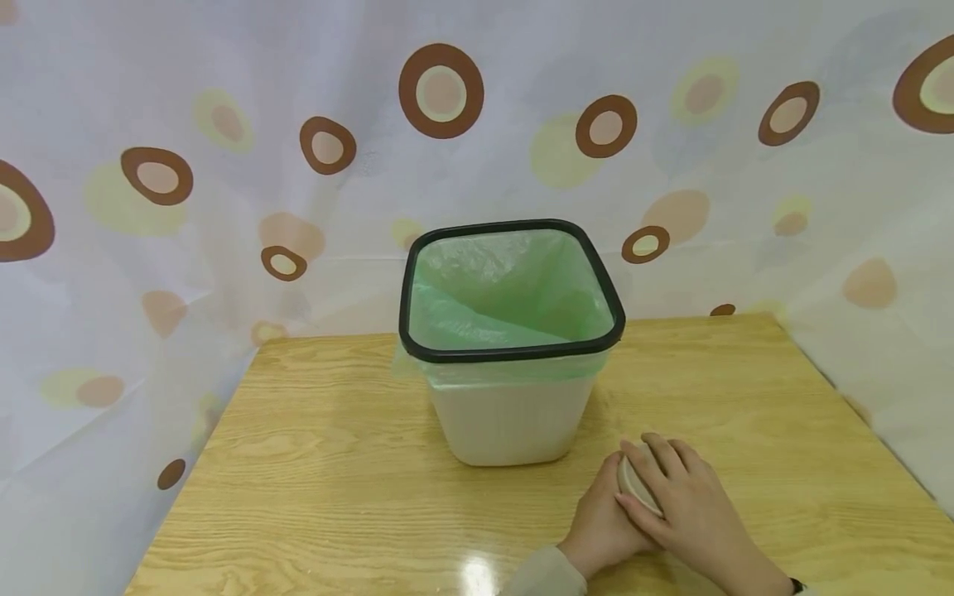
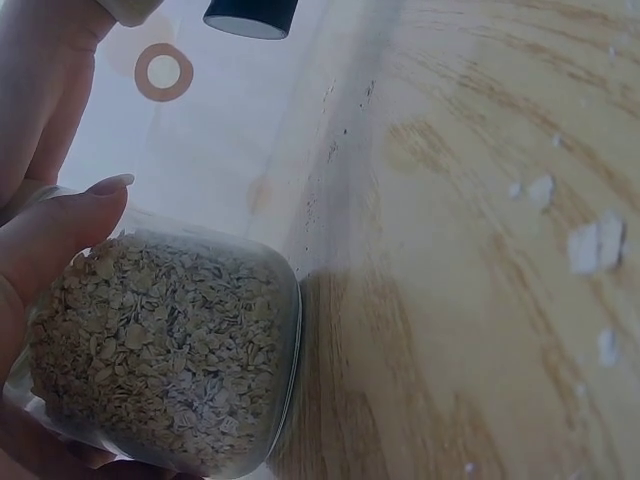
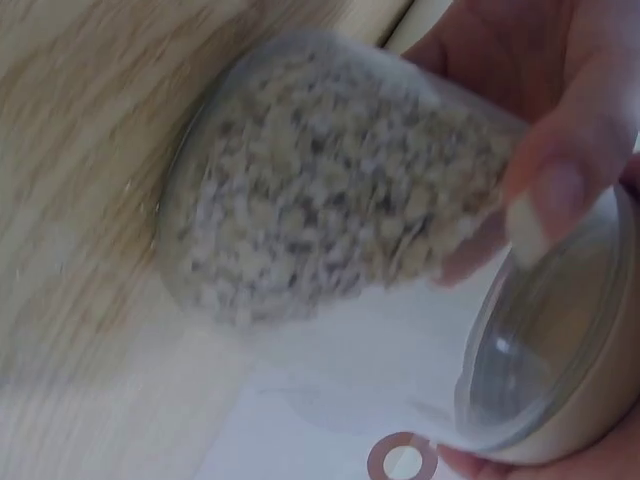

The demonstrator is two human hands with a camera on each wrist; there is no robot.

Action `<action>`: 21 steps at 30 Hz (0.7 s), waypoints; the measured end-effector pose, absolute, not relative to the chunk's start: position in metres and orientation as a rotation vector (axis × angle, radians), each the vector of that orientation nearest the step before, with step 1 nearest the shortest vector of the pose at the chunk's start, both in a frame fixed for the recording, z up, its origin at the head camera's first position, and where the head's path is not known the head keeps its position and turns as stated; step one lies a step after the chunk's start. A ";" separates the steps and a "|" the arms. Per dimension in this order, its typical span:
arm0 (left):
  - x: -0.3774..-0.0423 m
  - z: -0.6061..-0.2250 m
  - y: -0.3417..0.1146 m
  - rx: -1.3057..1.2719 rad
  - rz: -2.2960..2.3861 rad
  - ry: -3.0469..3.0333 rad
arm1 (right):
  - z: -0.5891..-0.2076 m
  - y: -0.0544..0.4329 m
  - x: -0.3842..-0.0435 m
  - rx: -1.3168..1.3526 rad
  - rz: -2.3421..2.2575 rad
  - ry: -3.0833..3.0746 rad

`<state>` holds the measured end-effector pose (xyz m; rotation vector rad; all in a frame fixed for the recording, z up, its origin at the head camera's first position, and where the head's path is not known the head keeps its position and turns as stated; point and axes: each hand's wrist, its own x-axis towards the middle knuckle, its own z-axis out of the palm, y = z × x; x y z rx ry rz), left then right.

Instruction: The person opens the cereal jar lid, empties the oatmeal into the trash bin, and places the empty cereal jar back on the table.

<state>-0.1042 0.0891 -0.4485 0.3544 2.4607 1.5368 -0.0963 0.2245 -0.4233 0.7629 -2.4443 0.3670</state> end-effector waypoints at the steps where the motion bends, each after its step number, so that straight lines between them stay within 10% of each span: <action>1: -0.104 -0.448 0.089 0.347 1.534 2.456 | -0.423 0.226 -0.097 0.778 0.368 -2.440; 21: -0.104 -0.449 0.088 0.420 1.538 2.424 | -0.415 0.235 -0.095 0.867 0.391 -2.535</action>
